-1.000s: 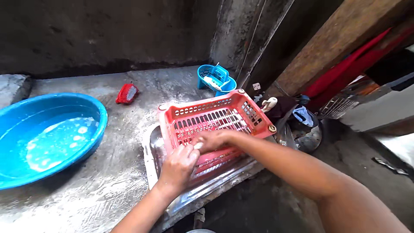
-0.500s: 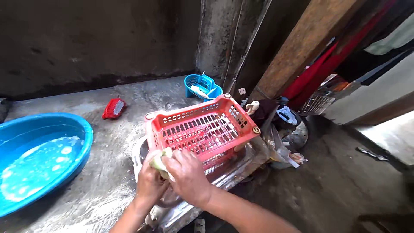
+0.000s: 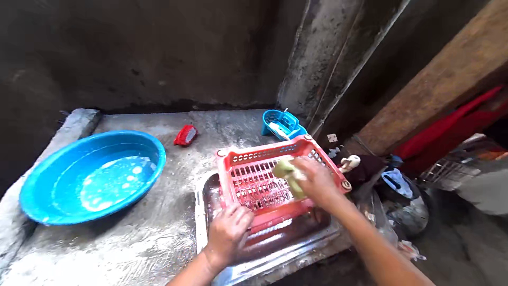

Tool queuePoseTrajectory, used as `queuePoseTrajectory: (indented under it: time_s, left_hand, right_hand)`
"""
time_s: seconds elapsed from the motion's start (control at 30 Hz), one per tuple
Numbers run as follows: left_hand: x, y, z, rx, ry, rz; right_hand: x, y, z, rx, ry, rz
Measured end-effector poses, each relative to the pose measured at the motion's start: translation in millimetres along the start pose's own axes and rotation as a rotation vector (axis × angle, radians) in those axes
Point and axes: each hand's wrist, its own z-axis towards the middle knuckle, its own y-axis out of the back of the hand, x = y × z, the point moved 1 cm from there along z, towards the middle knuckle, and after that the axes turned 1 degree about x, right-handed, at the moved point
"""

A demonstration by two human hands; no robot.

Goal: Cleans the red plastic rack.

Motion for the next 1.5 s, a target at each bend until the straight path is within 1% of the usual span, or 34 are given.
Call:
queuePoseTrajectory:
  time_s: [0.07, 0.13, 0.17, 0.2, 0.27, 0.33, 0.43, 0.47, 0.53, 0.57, 0.63, 0.67, 0.7, 0.73, 0.8, 0.83, 0.9, 0.93, 1.0, 1.07, 1.17, 1.27, 1.33, 1.4, 1.43, 1.47, 1.5]
  left_hand:
    - [1, -2, 1, -0.041, -0.029, 0.037]
    - [1, -4, 5, -0.078, -0.047, 0.089]
    - [0, -3, 5, -0.063, -0.038, 0.091]
    - [0, -2, 6, -0.042, -0.030, 0.083]
    - [-4, -3, 8, -0.007, -0.015, 0.071]
    - [-7, -5, 9, 0.012, -0.008, 0.099]
    - [-7, -1, 11, 0.055, -0.020, 0.139]
    - [-6, 3, 10, 0.084, -0.029, 0.112]
    - [-2, 14, 5, 0.132, -0.015, -0.032]
    - [6, 19, 5, 0.110, 0.017, -0.122]
    - [43, 24, 16, -0.006, 0.134, -0.202]
    - [68, 24, 27, -0.035, 0.238, -0.179]
    - [96, 24, 43, 0.012, 0.376, -0.150]
    - [128, 20, 61, 0.096, 0.524, -0.118]
    - [196, 0, 89, 0.257, 0.748, -0.037]
    - [226, -13, 97, 0.301, 0.820, 0.003]
    - [274, -33, 102, 0.343, 0.922, 0.088]
    - [291, -39, 101, 0.375, 0.973, 0.127]
    - [315, -49, 94, 0.437, 1.059, 0.165]
    - [322, -59, 90, 0.496, 1.098, 0.217]
    - [313, -64, 86, 0.464, 1.077, 0.305]
    - [295, -55, 85, 0.399, 1.037, 0.258]
    - [279, -44, 92, 0.317, 1.104, 0.112]
    - [270, -32, 96, 0.174, 1.195, -0.160]
    - [266, -24, 96, 0.078, 1.200, -0.315]
    - [258, -11, 97, -0.003, 1.181, -0.461]
    - [248, 6, 99, -0.047, 1.159, -0.575]
  right_hand:
    - [39, -38, 22, 0.127, 0.313, 0.205]
    - [67, -77, 38, 0.267, 0.552, 0.281]
    - [73, -90, 47, 0.290, 0.615, 0.257]
    - [77, -98, 58, 0.270, 0.656, 0.197]
    - [85, -107, 85, 0.164, 0.683, 0.031]
    - [88, -114, 118, 0.101, 0.612, -0.102]
    - [94, -104, 152, 0.097, 0.363, -0.153]
    - [90, -96, 158, 0.083, 0.258, -0.157]
    - [63, -71, 165, 0.036, 0.075, -0.146]
    - [47, -54, 162, 0.028, 0.027, -0.139]
    - [23, -18, 140, 0.077, 0.001, -0.144]
    - [15, -5, 122, 0.137, -0.004, -0.164]
    - [10, 3, 104, 0.214, -0.016, -0.212]
    - [6, 6, 88, 0.284, -0.031, -0.283]
    - [-9, -1, 64, 0.357, -0.068, -0.388]
    - [-16, -7, 55, 0.409, -0.109, -0.399]
    - [-25, -20, 47, 0.532, -0.176, -0.376]
    - [-29, -28, 45, 0.558, -0.187, -0.356]
    - [-34, -39, 45, 0.557, -0.194, -0.313]
    - [-43, -47, 48, 0.534, -0.186, -0.277]
    - [-49, -52, 54, 0.537, -0.187, -0.256]
    - [-44, -56, 53, 0.546, -0.210, -0.277]
    - [-42, -55, 53, 0.547, -0.219, -0.290]
    - [-35, -43, 54, 0.579, -0.243, -0.317]
    - [-27, -33, 56, 0.584, -0.251, -0.341]
    - [-16, -21, 58, 0.553, -0.248, -0.344]
    - [-4, -12, 60, 0.474, -0.226, -0.313]
